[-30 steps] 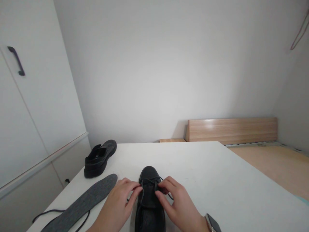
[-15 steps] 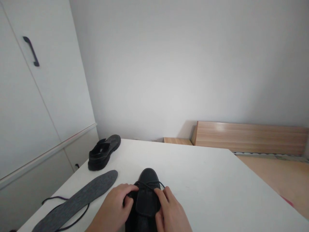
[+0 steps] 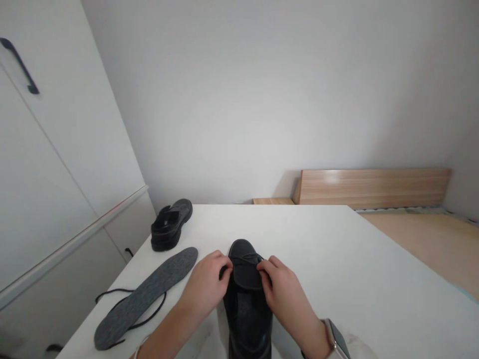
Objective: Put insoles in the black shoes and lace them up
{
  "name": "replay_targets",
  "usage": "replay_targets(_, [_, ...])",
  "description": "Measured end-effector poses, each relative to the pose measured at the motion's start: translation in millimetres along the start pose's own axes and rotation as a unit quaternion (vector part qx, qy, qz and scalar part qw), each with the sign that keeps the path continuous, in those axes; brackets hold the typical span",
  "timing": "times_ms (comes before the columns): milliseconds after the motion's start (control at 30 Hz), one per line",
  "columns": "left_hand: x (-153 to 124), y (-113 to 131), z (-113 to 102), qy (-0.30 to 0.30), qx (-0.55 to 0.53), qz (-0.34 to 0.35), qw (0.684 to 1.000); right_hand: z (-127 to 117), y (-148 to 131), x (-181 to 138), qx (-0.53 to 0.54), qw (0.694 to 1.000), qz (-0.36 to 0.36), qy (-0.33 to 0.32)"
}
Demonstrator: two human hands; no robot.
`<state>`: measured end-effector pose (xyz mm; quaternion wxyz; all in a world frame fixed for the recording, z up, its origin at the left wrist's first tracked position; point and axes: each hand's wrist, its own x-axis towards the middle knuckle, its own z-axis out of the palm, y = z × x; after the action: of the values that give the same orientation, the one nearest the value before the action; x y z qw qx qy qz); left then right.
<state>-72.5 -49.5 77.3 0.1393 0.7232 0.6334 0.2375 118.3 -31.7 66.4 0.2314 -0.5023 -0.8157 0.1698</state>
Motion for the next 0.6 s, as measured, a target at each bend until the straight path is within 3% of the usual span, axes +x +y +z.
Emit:
replay_targets(167, [-8, -15, 12, 0.078, -0.118, 0.038, 0.989, 1, -8, -1, -0.034, 0.999, 0.014, 0.02])
replay_targets(333, [-4, -18, 10, 0.117, -0.273, 0.057, 0.953, 6, -11, -5, -0.06, 0.997, 0.022, 0.038])
replay_targets(467, [4, 2, -19, 0.123, -0.309, 0.092, 0.939, 1, -17, -6, -0.053, 0.993, -0.032, 0.102])
replay_targets(600, [14, 30, -64, 0.161, -0.293, 0.136, 0.933, -26, -32, 2, 0.118, 0.972, -0.056, 0.195])
